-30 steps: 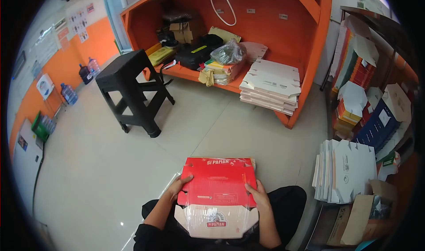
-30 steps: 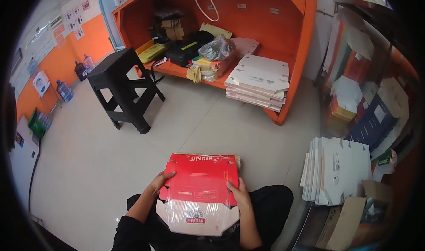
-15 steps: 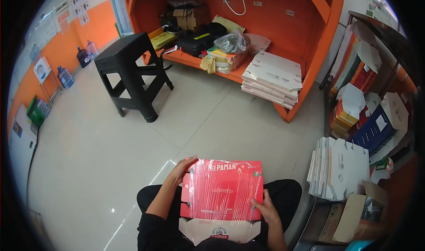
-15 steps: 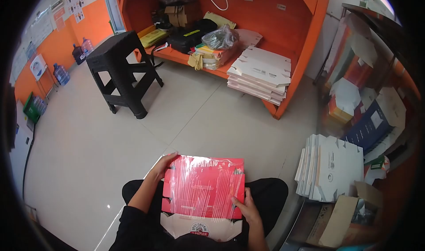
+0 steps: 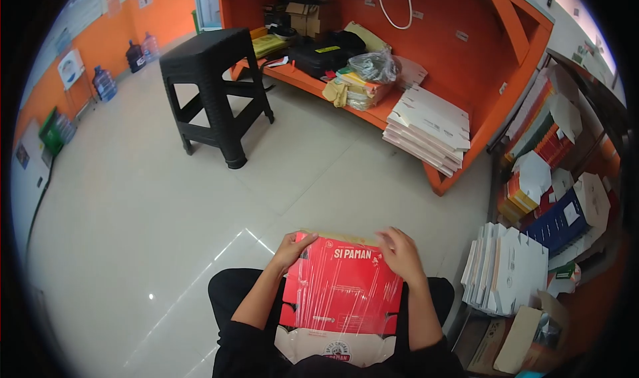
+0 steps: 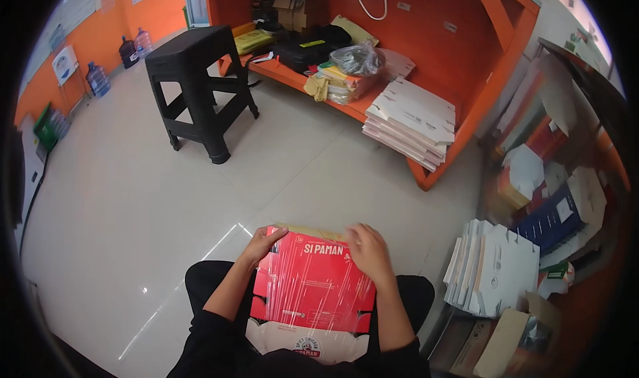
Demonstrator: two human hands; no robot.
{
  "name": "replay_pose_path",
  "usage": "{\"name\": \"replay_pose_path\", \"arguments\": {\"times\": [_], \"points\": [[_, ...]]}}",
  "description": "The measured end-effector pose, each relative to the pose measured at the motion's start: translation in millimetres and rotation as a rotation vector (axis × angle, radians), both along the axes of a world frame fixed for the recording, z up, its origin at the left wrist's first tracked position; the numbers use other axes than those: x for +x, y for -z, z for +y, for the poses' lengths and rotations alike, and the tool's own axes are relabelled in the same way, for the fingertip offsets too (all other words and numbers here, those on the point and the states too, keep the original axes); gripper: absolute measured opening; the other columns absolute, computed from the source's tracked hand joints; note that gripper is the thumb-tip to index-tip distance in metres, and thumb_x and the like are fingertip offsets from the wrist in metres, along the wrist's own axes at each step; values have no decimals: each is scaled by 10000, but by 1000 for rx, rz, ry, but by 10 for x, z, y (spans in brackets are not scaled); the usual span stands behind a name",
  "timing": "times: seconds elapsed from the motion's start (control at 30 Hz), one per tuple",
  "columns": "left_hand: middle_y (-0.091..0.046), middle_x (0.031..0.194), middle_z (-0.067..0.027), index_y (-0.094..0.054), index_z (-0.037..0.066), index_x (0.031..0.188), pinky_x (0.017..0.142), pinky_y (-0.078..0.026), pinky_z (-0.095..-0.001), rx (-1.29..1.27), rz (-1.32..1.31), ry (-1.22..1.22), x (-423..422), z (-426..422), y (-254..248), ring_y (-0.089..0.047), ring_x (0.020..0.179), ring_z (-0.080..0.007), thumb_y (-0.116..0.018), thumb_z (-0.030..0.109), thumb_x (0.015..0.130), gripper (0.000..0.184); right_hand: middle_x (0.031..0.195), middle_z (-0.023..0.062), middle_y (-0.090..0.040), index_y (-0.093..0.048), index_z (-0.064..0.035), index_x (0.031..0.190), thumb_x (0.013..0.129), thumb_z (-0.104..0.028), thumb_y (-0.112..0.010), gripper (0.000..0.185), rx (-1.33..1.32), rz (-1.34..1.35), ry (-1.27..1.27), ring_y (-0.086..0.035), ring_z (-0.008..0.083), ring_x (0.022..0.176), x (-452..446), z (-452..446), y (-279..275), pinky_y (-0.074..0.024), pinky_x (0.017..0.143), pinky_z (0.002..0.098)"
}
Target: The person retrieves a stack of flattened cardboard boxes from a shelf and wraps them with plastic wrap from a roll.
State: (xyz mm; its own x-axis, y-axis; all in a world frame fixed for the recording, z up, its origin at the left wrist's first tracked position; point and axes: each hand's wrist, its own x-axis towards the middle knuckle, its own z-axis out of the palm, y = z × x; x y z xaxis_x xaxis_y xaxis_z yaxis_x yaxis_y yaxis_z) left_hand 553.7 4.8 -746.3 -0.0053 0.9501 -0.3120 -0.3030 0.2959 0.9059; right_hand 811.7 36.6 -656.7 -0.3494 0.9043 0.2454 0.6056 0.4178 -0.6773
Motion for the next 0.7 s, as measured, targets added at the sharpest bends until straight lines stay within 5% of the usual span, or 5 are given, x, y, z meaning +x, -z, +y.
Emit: {"name": "replay_pose_path", "arguments": {"times": [0.13, 0.27, 0.33, 0.43, 0.7], "points": [[-596, 705, -2, -617, 3, 891, 528, -408, -196, 25, 34, -1, -36, -5, 73, -506, 589, -48, -637, 297, 809, 305, 953, 102, -608, -588, 2, 956, 918, -307, -424, 352, -569, 63, -457, -563, 204, 922, -797, 648, 444, -425, 826, 305], [-634, 761, -59, -621, -3, 897, 601, -469, -215, 78, 82, 3, -90, -47, -12, -583, 658, -86, -626, 252, 820, 267, 1025, 122, -591, -588, -1, 1000, 924, -458, -324, 534, -899, -116, -497, -541, 209, 988, -1262, 669, 552, -409, 867, 316], [-634, 758, -57, -626, -3, 897, 600, -468, -217, 58, -30, 14, -90, -91, -10, -583, 657, -88, -623, 245, 822, 259, 1161, 174, -515, -501, 5, 1162, 848, -647, -233, 771, -1030, -232, -414, -495, 221, 1072, -1331, 628, 555, -370, 917, 311], [-633, 757, -60, -624, -4, 893, 600, -471, -218, 65, 1, 16, -94, -76, 58, -586, 651, -92, -618, 233, 825, 247, 1230, 212, -456, -380, 56, 1257, 775, -744, -160, 959, -1072, -263, -383, -429, 248, 1165, -1362, 559, 420, -335, 969, 323], [-626, 737, -47, -621, 16, 864, 623, -475, -216, 60, -87, 38, -94, -124, -86, -584, 660, -84, -622, 237, 819, 226, 1260, 197, -431, -392, 49, 1247, 729, -783, -109, 1020, -1601, -232, -389, -442, 245, 1159, -1481, 831, 545, -381, 953, 357]]}}
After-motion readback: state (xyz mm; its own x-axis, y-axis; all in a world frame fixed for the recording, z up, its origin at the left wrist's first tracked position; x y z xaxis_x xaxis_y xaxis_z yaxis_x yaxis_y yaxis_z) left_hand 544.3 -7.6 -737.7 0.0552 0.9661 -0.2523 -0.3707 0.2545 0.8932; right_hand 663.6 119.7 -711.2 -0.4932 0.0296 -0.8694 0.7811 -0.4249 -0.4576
